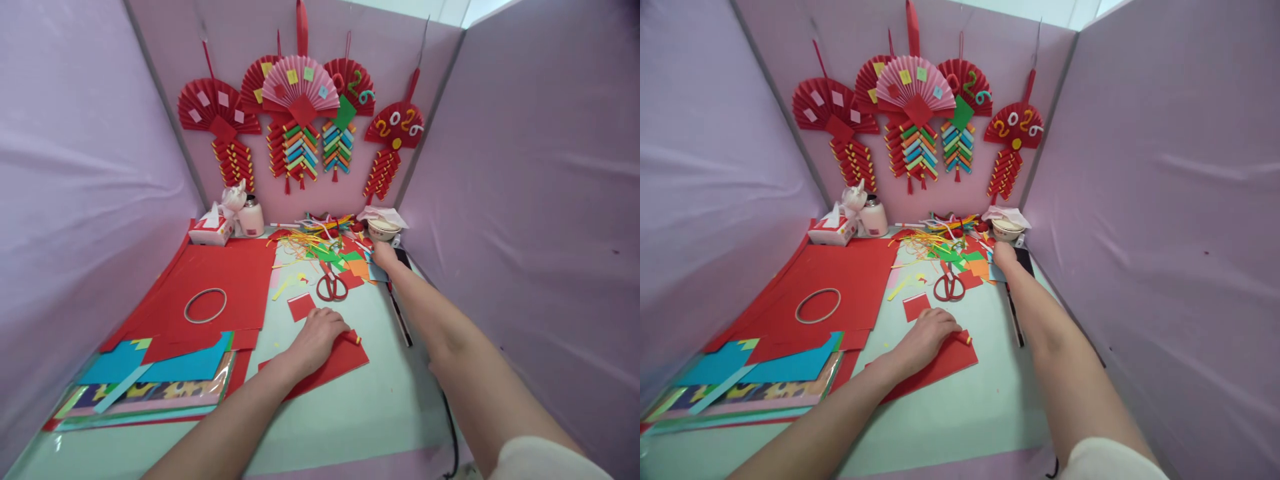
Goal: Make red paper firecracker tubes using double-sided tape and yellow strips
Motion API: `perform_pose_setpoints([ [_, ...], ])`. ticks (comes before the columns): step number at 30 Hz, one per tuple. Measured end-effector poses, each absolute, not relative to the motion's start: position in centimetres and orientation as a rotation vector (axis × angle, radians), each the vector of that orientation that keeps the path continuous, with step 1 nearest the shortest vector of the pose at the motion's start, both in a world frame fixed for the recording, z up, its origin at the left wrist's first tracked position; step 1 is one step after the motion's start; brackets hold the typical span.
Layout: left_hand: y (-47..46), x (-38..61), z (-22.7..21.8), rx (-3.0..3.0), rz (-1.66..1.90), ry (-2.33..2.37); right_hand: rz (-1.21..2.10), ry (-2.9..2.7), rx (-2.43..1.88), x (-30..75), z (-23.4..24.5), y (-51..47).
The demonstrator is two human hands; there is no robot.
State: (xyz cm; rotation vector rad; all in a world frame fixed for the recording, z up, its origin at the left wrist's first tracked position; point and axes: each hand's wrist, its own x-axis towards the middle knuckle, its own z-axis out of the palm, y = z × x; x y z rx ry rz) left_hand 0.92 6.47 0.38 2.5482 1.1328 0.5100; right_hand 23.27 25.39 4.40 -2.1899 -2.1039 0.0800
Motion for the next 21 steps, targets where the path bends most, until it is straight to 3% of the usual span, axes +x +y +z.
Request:
perform_pose_setpoints([
  [8, 7.0, 1.0, 0.0, 2.529, 0.508, 1.103, -0.089, -2.189, -1.949, 24.3, 6.1, 14.6],
  [15, 7.1, 1.0, -0.5, 2.547, 0.536, 1.109, -0.154, -2.133, -1.809, 25.9, 1.6, -3.1],
  [21, 7.3, 1.1, -0.9, 2.552, 0.561, 1.121, -0.142, -2.176, -1.887, 24.9, -0.3, -5.3],
])
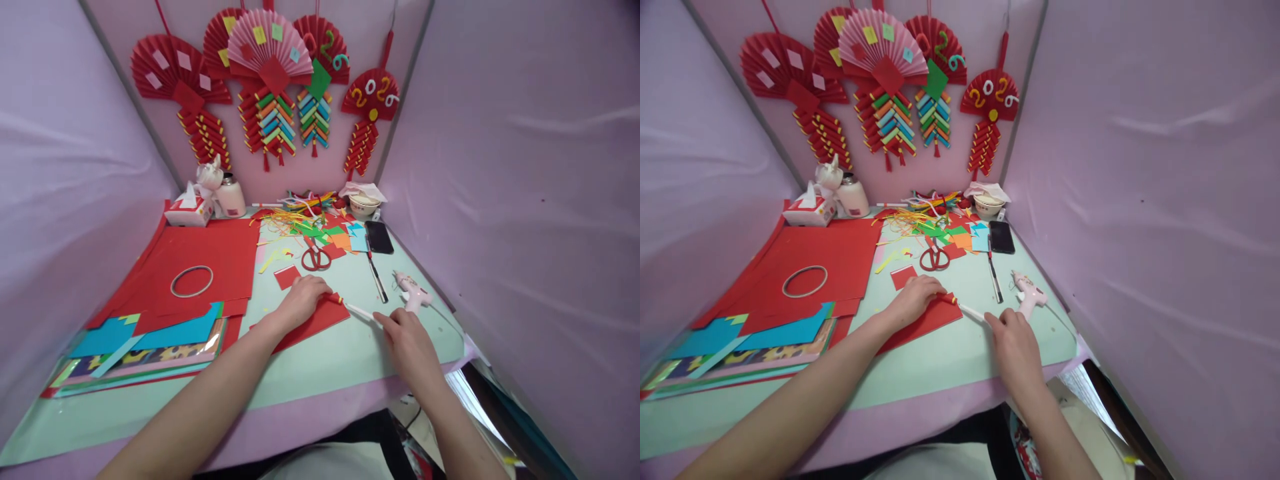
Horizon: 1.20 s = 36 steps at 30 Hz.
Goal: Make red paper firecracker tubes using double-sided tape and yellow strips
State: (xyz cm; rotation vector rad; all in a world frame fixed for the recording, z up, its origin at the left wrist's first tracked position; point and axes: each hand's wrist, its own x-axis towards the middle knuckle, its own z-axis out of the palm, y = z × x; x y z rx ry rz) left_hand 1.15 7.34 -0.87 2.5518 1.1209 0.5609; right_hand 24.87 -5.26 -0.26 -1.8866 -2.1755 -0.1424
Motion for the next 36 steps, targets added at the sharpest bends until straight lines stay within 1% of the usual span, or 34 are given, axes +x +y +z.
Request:
perform_pose_setpoints([
  [9, 7.1, 1.1, -0.8, 2.572, 0.575, 1.124, -0.147, -2.231, -1.824, 23.7, -0.3, -2.8],
  [15, 6.7, 1.1, -0.5, 2.579, 0.566, 1.113, -0.192, -2.375, -1.676, 22.3, -0.5, -1.1],
  [26, 6.7, 1.0, -0.6, 2.576, 0.561, 1.107, -0.01, -2.48, -1.351, 23.1, -1.0, 0.0],
  [30, 6.5, 0.8, -0.2, 2.577, 0.561, 1.095, 0.027, -2.531, -1.312, 23.3, -0.7, 0.2],
  [36, 6.5, 0.7, -0.3, 2.593, 0.56, 1.084, -0.053, -2.583, -1.372, 23.1, -0.8, 0.1],
])
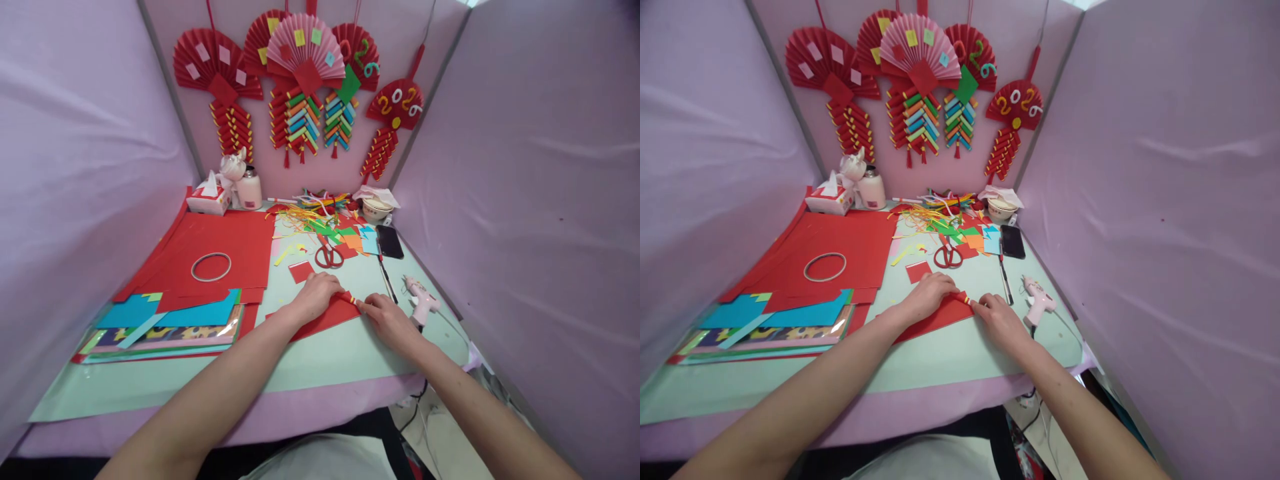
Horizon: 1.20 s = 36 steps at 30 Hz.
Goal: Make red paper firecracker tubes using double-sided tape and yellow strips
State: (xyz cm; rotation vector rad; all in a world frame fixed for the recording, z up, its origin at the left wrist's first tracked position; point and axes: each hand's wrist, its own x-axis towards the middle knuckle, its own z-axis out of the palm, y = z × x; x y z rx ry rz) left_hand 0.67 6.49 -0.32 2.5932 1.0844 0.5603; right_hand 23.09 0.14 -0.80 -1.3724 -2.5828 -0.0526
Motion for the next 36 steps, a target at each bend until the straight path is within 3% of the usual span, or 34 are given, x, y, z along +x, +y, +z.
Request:
perform_pose_setpoints([
  [23, 7.3, 1.0, -1.4, 2.536, 0.624, 1.029, -0.26, -2.738, -1.432, 22.4, -0.1, 0.4],
  [36, 7.3, 0.4, -1.0, 2.541, 0.633, 1.062, 0.077, -2.404, -1.777, 28.7, 3.6, -4.1],
])
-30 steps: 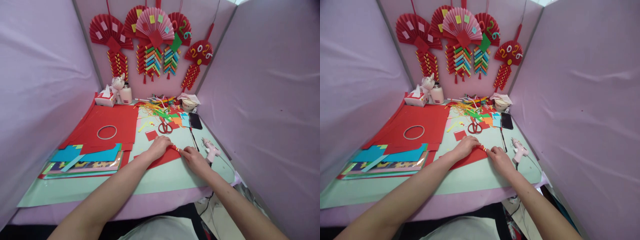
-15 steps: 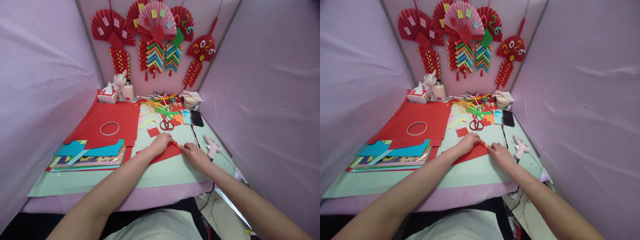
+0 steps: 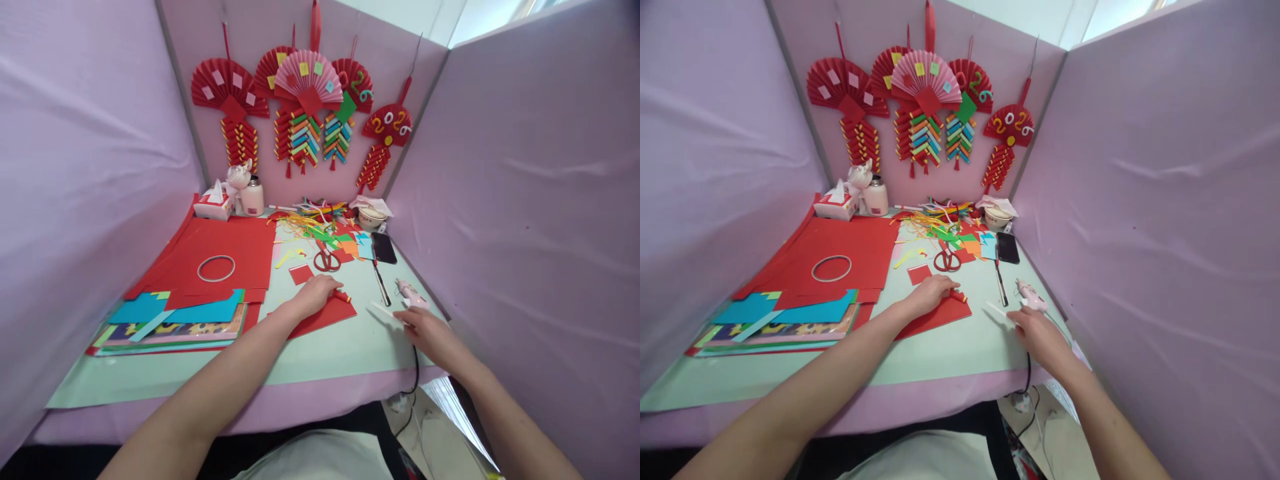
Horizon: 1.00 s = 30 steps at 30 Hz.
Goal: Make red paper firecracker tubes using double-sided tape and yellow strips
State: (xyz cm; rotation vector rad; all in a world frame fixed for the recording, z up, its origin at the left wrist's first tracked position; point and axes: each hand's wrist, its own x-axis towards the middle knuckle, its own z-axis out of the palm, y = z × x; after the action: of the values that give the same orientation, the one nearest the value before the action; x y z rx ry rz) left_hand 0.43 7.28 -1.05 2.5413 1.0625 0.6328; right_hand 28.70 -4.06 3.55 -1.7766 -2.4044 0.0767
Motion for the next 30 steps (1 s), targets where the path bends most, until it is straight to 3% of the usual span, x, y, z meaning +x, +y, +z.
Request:
perform_pose_setpoints([
  [8, 7.1, 0.7, 0.2, 2.558, 0.593, 1.086, 0.198, -1.922, -1.946, 27.3, 5.7, 8.1],
  [17, 5.5, 2.4, 1.4, 2.258, 0.724, 1.547, 0.21, -1.918, -2.063, 23.1, 4.0, 21.0],
  [23, 4.9, 3.1, -0.4, 2.155, 0.7, 1.631, 0.148, -1.988, -1.941, 21.9, 3.3, 18.2],
  [30, 4.2, 2.2, -0.5, 2.27, 0.762, 1.565, 0.162, -2.25, -1.422, 21.8, 0.9, 5.3],
])
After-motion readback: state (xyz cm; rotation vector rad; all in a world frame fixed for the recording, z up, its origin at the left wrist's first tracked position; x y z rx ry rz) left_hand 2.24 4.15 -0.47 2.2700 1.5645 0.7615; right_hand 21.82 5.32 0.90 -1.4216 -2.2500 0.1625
